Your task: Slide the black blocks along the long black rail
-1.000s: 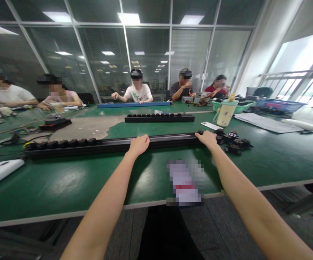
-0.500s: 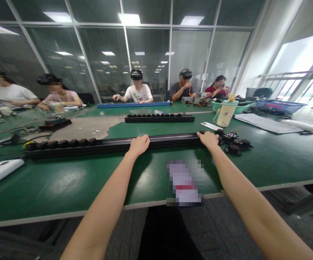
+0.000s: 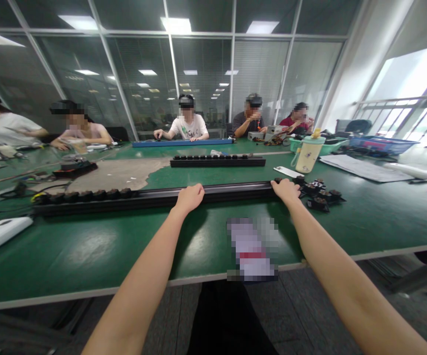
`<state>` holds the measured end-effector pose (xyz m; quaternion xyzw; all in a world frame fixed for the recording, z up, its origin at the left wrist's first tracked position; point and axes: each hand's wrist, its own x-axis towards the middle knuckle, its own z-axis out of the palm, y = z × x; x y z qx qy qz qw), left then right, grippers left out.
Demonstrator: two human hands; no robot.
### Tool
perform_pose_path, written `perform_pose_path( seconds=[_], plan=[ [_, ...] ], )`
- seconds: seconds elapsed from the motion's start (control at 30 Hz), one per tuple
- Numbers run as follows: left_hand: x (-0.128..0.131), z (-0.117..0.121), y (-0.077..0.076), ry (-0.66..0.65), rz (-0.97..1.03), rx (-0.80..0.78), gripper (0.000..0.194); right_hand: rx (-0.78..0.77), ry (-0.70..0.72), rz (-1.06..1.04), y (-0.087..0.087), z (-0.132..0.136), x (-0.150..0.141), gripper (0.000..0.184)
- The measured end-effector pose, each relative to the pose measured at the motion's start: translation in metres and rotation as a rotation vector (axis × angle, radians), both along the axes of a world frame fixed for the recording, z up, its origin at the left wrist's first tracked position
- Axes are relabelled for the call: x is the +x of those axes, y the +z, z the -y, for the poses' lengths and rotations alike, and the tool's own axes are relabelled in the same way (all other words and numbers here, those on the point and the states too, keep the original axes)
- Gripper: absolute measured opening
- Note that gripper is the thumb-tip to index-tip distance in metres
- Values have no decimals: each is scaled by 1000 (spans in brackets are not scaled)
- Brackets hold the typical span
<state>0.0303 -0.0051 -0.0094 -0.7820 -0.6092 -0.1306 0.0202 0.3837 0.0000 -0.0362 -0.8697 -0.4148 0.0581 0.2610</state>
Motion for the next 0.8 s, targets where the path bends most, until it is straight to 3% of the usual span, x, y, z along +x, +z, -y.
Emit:
perform_pose_path(
  seconds=[0.8],
  plan=[
    [1,3,3,12,5,-10,35,2,20,-37,2,-1,16,63]
  ],
)
